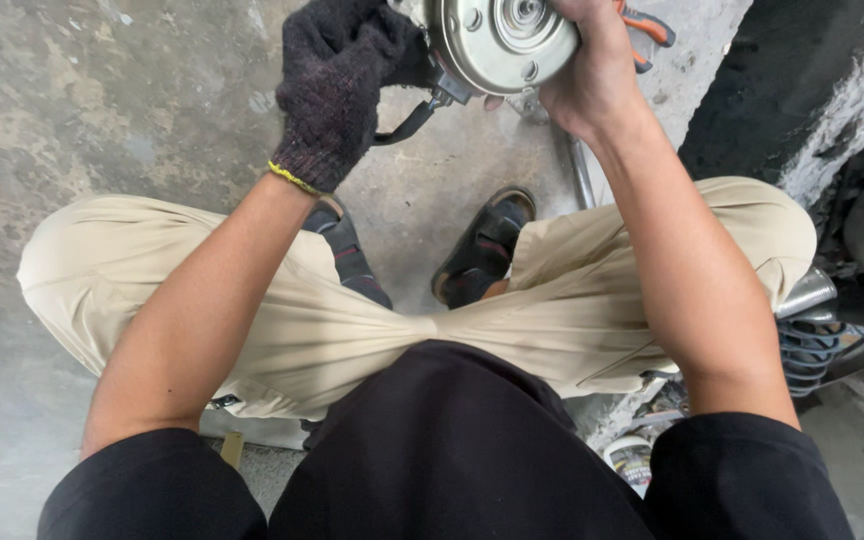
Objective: The person sits on the floor and uses a screwdriver to adjust screws on two circular mechanical components. They pick up the parts, rotate them, and tighten screws while surrounded by tools like pliers and a hammer.
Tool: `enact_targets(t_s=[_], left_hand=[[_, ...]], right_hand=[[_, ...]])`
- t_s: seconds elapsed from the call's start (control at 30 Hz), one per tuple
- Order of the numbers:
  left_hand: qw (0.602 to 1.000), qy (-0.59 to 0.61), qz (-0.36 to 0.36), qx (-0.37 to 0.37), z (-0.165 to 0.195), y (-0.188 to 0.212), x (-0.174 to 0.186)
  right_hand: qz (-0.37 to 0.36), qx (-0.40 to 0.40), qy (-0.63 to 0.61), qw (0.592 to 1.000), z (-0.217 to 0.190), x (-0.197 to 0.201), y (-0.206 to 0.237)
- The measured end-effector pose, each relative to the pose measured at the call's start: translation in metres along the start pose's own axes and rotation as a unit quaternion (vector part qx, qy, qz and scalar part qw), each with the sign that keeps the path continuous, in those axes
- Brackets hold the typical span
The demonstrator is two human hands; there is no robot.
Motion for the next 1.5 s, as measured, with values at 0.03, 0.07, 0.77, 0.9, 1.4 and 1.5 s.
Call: enact_targets(t_s=[0.03, 0.07, 0.77, 0.9, 1.4, 1.5], left_hand=[[1.0, 0.019, -0.001, 0.006, 0.001, -0.002, -0.002], [0.999, 0.038, -0.002, 0.013, 0.002, -0.004, -0.003], [0.995, 0.035, -0.06, 0.073, 0.038, -0.004, -0.028], [0.994, 0.038, -0.082, 0.055, 0.031, -0.002, -0.033], [0.994, -0.077, -0.07, -0.019, 0.02, -0.002, -0.026], [0.995, -0.067, -0.061, -0.031, 0.024, -0.001, -0.027]], right_hand=[[-0.004, 0.006, -0.001, 1.0, -0.002, -0.001, 0.0], [-0.008, 0.011, -0.003, 1.0, -0.004, -0.002, 0.001], [0.033, 0.088, -0.006, 0.996, -0.019, -0.018, 0.001], [0.024, 0.049, 0.024, 0.998, -0.009, -0.019, 0.002], [0.062, 0.147, 0.248, 0.956, -0.015, -0.013, -0.001], [0.049, 0.192, 0.306, 0.931, -0.019, -0.017, 0.001]])
Point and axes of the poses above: each hand's wrist, its own y-axis away from the middle knuckle, its own x-axis out of the back of the hand, z = x × y, the point moved 6 cm from there along -y, towards the middle knuckle, and after that the axes turned 13 degrees about z, right-handed, at the moved point
